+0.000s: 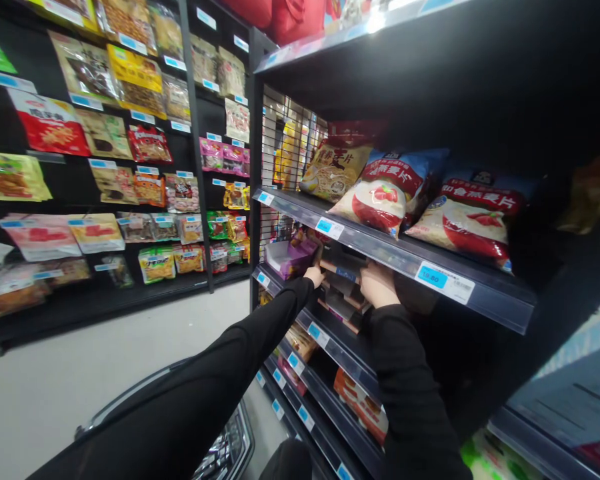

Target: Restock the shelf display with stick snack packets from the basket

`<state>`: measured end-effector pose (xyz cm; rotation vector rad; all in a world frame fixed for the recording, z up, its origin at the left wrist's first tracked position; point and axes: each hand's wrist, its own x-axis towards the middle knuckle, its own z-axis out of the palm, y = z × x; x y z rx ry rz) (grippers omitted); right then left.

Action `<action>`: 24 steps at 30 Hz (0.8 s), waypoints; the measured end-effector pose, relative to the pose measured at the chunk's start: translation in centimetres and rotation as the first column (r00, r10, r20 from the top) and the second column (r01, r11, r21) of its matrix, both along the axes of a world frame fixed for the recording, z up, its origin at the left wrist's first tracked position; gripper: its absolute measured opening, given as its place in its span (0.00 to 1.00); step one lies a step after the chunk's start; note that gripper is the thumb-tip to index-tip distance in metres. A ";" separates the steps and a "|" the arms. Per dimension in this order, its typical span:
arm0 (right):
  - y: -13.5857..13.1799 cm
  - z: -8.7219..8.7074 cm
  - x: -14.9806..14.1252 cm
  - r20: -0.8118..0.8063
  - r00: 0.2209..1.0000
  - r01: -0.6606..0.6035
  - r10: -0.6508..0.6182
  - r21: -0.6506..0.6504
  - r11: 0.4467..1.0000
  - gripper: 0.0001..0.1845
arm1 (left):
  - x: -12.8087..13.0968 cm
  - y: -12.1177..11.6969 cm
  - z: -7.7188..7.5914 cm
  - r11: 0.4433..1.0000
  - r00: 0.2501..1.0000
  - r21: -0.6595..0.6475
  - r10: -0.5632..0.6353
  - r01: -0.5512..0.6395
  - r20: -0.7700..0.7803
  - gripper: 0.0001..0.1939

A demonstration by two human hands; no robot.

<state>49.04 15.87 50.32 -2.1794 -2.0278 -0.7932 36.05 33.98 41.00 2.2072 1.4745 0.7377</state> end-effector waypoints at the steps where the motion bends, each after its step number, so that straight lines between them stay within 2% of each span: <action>1: 0.0 -0.1 -0.3 0.007 1.000 -0.005 0.005 0.021 1.000 0.14 | 0.0 0.0 -0.1 1.000 1.000 0.004 0.002 -0.002 0.008 0.26; 5: 0.6 -0.9 -1.5 0.050 0.999 -0.021 0.018 0.059 0.998 0.14 | -0.3 -0.3 -0.5 1.000 0.999 0.028 0.003 -0.004 0.033 0.27; 9: 1.2 -1.3 -1.4 0.040 0.999 -0.023 0.020 0.055 0.998 0.14 | -0.7 -0.4 -0.6 0.999 0.999 0.047 0.007 -0.009 0.050 0.28; 15: 0.6 -1.5 -0.3 -0.004 1.000 0.002 -0.002 0.073 0.997 0.16 | -0.4 0.1 -0.8 0.998 0.996 0.064 -0.014 0.008 0.083 0.29; 24: 2.1 -1.3 -1.1 0.050 0.999 0.005 -0.008 0.072 0.997 0.15 | 0.0 0.0 -2.0 0.996 0.985 0.083 -0.026 0.012 0.170 0.27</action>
